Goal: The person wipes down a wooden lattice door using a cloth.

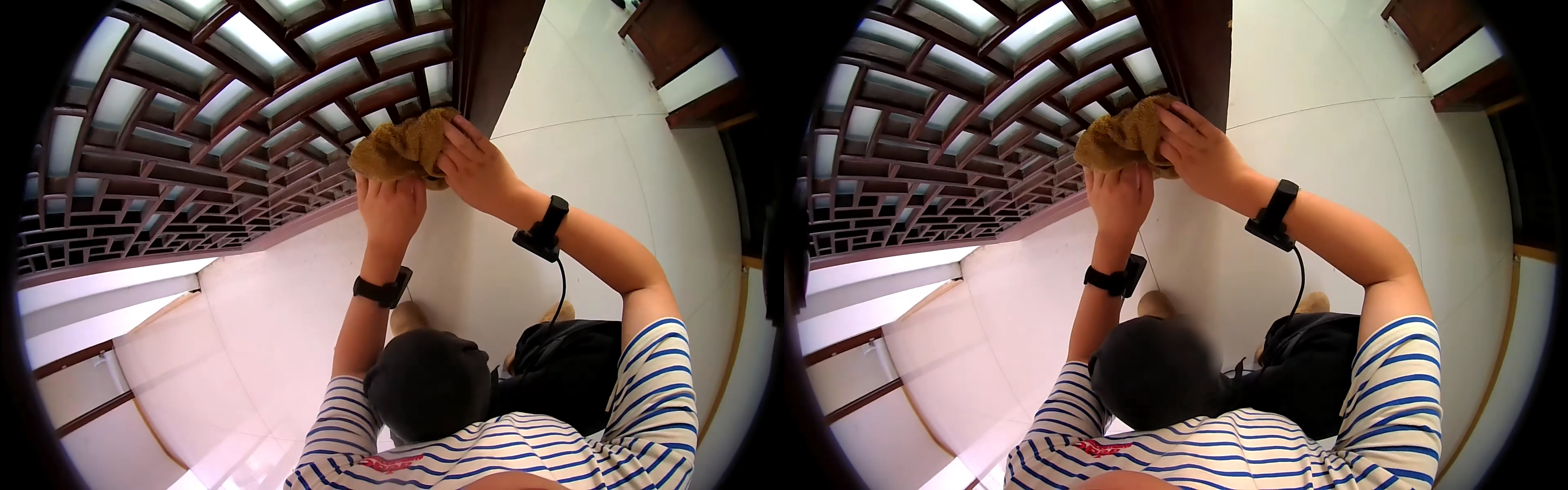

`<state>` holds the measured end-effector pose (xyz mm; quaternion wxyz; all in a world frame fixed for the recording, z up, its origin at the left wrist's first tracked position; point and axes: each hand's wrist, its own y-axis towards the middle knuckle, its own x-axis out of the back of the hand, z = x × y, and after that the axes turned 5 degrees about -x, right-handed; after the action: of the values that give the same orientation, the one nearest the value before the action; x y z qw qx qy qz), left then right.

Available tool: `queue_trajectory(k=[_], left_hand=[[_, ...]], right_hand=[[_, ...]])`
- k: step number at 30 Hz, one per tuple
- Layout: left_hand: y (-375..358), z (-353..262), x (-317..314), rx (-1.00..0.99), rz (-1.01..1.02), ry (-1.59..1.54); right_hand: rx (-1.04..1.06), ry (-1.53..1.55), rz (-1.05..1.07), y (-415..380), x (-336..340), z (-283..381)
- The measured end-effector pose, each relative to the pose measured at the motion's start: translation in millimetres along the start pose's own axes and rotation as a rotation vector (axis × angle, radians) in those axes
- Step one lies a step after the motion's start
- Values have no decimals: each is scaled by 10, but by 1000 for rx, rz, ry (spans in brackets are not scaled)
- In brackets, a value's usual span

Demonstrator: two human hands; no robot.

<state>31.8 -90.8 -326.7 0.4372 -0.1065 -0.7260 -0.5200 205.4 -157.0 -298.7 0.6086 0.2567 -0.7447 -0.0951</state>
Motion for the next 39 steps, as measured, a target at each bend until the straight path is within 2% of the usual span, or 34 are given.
queue_trajectory(k=[2,5,8,10,13,20,22,23,25,29,31,33,35,39], left_hand=[[-4,0,-15,-4,12,18],[-18,0,-33,-16,-7,39],[-47,-2,-48,-1,-1,17],[-57,-14,-61,-2,-3,26],[-52,-14,-46,-8,-9,24],[-31,-31,90,-14,9,-20],[-9,-28,194,6,6,-127],[12,-41,249,23,12,-230],[70,-84,352,19,-36,-258],[278,-121,522,-66,-129,-231],[399,-152,547,-74,-145,-234],[458,-172,511,-82,-165,-240],[494,-197,468,-19,-41,-244],[507,-219,371,-24,-13,-157]], right_hand=[[1,10,-6,2,-28,2],[11,80,-124,7,-58,10],[15,63,-118,-7,-43,28],[-4,8,17,-24,-29,39],[2,-18,55,-34,-12,49],[26,24,-8,13,147,72],[6,135,-123,64,251,98],[6,131,-117,84,319,98],[-110,374,-17,130,472,90],[-143,368,-20,175,806,-49],[-215,260,-176,204,881,-106],[-210,250,-164,246,820,-148],[-210,238,-151,252,741,-159],[-208,183,-81,241,597,-179]])
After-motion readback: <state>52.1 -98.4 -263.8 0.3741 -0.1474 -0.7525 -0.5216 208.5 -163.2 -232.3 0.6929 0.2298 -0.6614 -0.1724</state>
